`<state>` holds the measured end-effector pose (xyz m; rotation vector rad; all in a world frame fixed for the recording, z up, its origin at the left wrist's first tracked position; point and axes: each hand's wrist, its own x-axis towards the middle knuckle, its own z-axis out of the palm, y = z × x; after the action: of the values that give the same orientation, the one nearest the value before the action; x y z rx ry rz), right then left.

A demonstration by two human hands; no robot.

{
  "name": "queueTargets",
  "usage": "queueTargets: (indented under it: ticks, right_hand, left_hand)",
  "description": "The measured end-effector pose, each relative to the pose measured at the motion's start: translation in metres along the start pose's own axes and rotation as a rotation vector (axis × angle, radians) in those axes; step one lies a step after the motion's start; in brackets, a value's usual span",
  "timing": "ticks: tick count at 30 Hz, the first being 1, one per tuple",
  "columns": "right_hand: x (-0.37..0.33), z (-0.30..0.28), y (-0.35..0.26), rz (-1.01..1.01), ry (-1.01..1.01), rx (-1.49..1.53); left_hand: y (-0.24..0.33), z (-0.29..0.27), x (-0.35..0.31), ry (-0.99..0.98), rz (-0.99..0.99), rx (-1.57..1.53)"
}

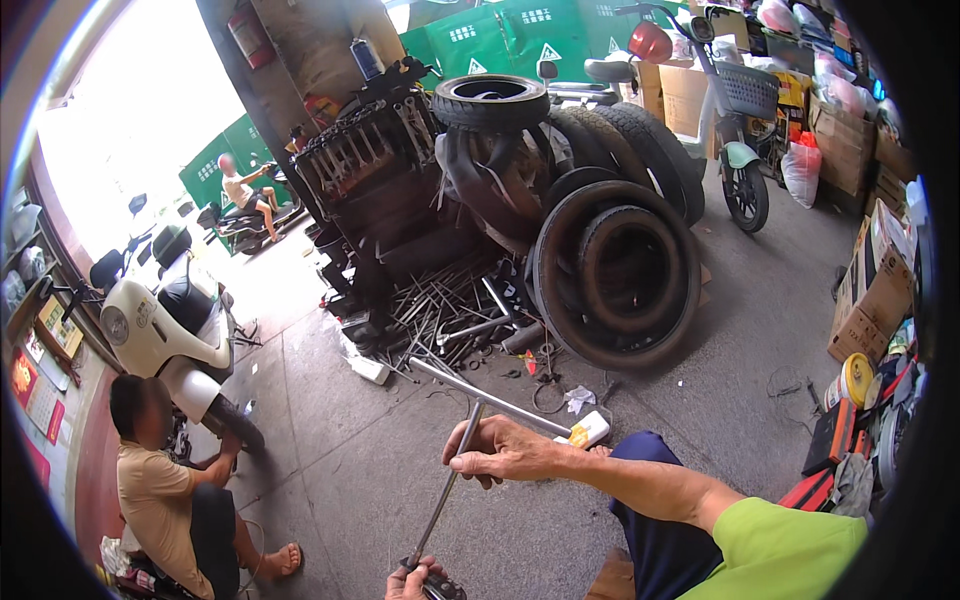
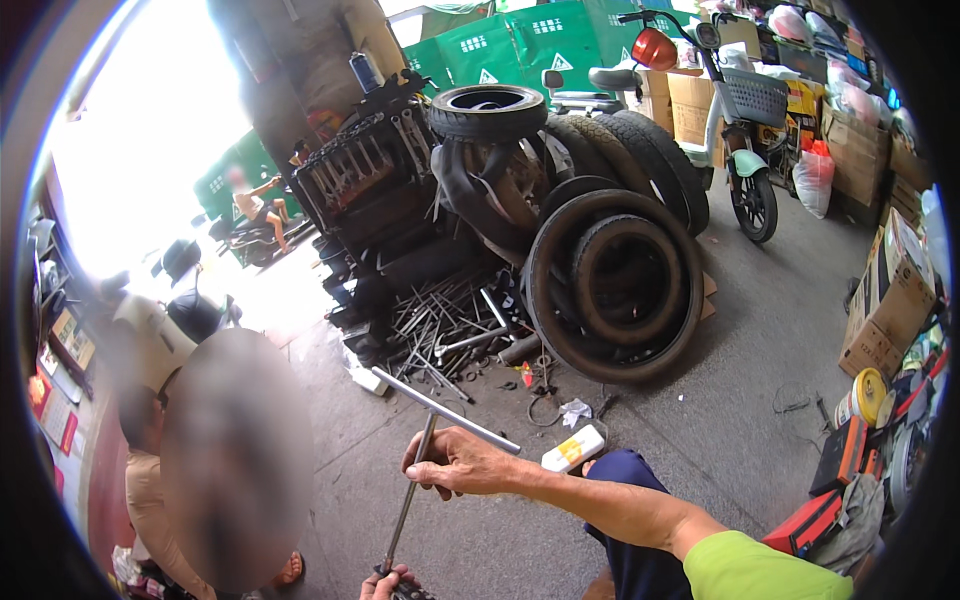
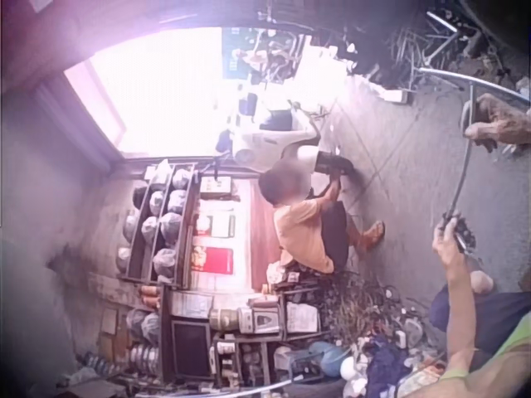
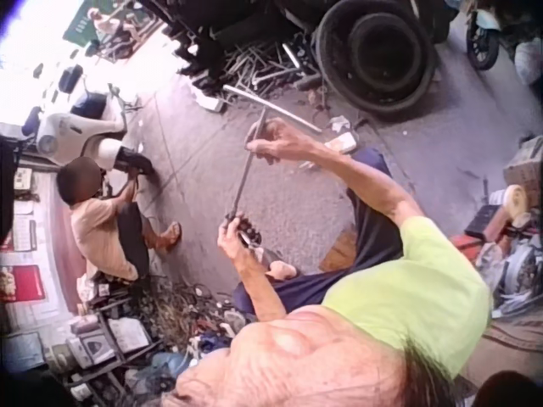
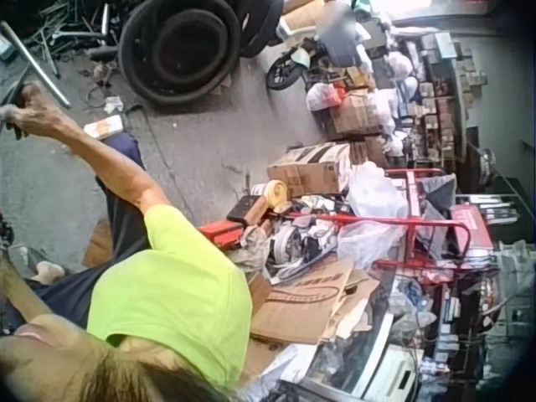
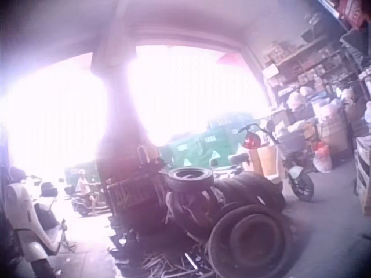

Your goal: The person sits on the floor and assembles a T-handle tool by inserting a metal rod into a black circular base. They repeatedly insert and remove the rod to check the fit while another person works on a scooter tire in the background.

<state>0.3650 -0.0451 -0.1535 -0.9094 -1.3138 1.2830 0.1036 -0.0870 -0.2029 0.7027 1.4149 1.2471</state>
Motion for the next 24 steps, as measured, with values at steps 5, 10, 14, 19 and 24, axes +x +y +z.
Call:
queueTargets:
  ticks: [5, 10, 14, 19, 24]
  right_hand:
    - [-0.006, -0.008, -0.009, 0.005, -0.051, 0.052]
    - [-0.005, -0.01, 0.008, -0.096, 0.027, -0.051]
    - [-0.007, -0.007, -0.003, -0.126, 0.164, -0.201]
    - [-0.008, -0.002, 0.008, -0.099, 0.28, -0.049]
    - [-0.004, -0.001, -0.005, -0.052, 0.264, -0.002]
  left_hand:
    - [0.004, 0.007, -0.004, -0.008, -0.077, 0.047]
    - [-0.019, 0.001, 0.002, -0.006, -0.127, 0.094]
    - [-0.006, 0.005, 0.007, -0.016, -0.112, -0.03]
    - [-0.011, 0.005, 0.005, -0.113, -0.127, 0.01]
    - [-0.003, 0.008, 0.001, -0.121, -0.169, -0.041]
